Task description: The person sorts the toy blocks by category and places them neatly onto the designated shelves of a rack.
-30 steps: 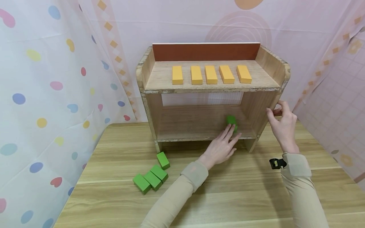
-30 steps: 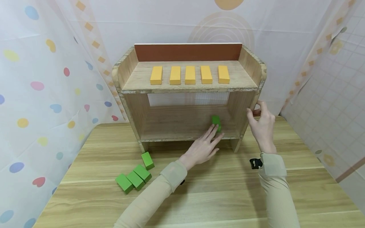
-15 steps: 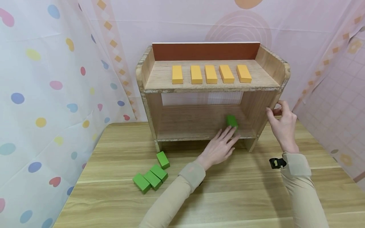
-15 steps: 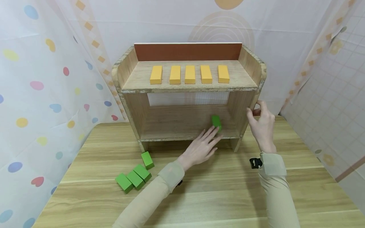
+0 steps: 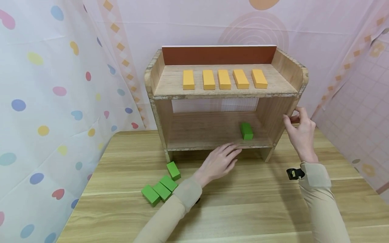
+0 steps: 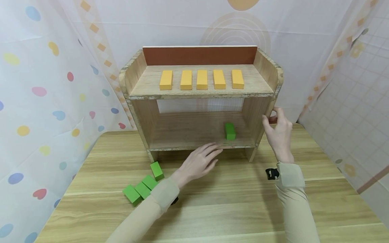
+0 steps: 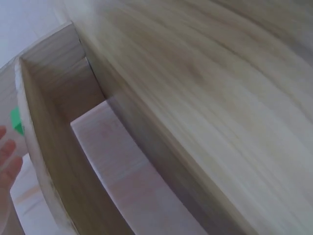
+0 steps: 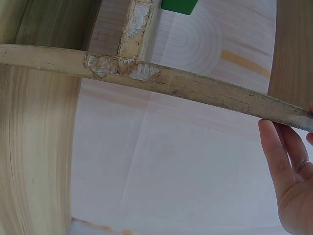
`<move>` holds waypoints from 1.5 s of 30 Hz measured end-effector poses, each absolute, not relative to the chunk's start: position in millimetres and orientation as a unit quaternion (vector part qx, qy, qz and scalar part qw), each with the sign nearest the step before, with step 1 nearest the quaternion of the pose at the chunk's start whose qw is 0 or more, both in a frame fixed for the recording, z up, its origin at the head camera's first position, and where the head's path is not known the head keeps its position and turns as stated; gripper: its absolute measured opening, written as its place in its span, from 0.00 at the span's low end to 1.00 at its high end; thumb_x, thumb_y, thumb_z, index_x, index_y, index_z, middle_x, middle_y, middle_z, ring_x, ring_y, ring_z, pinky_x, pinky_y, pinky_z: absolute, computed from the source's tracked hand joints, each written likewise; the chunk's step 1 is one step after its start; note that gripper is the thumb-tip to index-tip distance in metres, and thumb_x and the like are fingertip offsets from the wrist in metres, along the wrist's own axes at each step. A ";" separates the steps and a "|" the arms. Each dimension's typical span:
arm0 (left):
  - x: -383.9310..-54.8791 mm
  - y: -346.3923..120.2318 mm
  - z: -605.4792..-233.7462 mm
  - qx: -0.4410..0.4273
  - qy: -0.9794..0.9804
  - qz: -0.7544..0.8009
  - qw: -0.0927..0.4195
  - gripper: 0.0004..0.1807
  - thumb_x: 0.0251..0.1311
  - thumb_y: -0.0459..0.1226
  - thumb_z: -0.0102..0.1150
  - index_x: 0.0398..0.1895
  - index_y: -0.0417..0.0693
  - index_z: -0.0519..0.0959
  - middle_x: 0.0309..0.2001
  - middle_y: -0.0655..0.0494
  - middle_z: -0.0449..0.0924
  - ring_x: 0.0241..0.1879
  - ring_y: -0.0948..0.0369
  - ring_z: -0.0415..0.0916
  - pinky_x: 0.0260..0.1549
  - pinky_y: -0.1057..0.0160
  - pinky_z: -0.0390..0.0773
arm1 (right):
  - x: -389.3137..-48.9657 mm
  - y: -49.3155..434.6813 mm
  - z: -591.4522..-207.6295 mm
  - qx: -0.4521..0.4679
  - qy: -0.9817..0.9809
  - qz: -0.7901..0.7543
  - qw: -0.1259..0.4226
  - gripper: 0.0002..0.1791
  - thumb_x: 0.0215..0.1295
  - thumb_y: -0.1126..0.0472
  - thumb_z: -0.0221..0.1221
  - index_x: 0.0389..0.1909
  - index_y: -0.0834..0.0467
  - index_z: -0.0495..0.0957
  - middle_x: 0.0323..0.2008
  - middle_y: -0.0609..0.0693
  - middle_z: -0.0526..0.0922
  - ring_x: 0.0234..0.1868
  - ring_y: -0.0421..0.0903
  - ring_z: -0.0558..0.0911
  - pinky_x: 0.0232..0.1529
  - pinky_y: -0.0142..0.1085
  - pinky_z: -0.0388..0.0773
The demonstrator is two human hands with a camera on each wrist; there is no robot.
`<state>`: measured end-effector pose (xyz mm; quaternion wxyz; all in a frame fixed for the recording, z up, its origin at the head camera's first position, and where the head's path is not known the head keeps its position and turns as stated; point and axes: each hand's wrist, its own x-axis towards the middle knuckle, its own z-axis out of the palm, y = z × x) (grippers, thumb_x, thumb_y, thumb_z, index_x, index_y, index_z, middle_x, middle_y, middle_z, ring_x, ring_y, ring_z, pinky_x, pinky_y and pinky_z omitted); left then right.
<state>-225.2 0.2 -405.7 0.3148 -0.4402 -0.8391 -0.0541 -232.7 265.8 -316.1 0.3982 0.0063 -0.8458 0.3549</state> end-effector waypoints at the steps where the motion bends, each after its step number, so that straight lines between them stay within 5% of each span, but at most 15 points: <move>1: -224.1 -3.9 -405.8 -0.437 -0.843 -0.061 0.307 0.21 0.64 0.43 0.55 0.59 0.49 0.75 0.59 0.56 0.77 0.61 0.58 0.72 0.62 0.63 0.71 | -233.0 265.9 -316.4 0.006 -0.845 0.356 0.399 0.16 0.64 0.58 0.57 0.49 0.63 0.74 0.26 0.64 0.81 0.22 0.13 0.64 0.25 0.10 0.61; 16: -195.7 -78.9 -403.1 -0.359 -0.888 -0.247 0.148 0.18 0.65 0.41 0.55 0.57 0.48 0.76 0.54 0.52 0.80 0.53 0.56 0.78 0.50 0.59 0.80 | -232.6 265.0 -316.3 0.006 -0.844 0.355 0.402 0.16 0.64 0.58 0.57 0.49 0.64 0.74 0.26 0.64 0.80 0.22 0.15 0.63 0.24 0.10 0.61; 29: -190.1 -153.2 -408.1 -0.278 -0.887 -0.355 0.101 0.15 0.59 0.36 0.61 0.49 0.42 0.81 0.48 0.49 0.84 0.50 0.52 0.81 0.50 0.52 0.79 | -233.0 265.2 -316.4 0.007 -0.844 0.354 0.402 0.17 0.64 0.58 0.57 0.49 0.64 0.74 0.26 0.64 0.80 0.22 0.15 0.63 0.24 0.10 0.60; 36: -190.6 -194.1 -417.5 -0.238 -0.883 -0.404 -0.025 0.17 0.60 0.38 0.61 0.50 0.39 0.79 0.49 0.45 0.83 0.50 0.49 0.80 0.52 0.51 0.79 | -231.8 264.8 -316.2 0.007 -0.845 0.356 0.398 0.17 0.64 0.58 0.57 0.50 0.63 0.73 0.26 0.63 0.80 0.22 0.15 0.63 0.23 0.10 0.61; 45: -193.5 -225.0 -430.1 -0.246 -0.844 -0.453 -0.149 0.19 0.59 0.34 0.61 0.51 0.34 0.77 0.52 0.35 0.78 0.53 0.43 0.77 0.49 0.65 0.80 | -232.3 264.9 -316.2 0.008 -0.846 0.356 0.397 0.17 0.64 0.58 0.57 0.50 0.63 0.73 0.26 0.63 0.80 0.22 0.15 0.63 0.23 0.10 0.61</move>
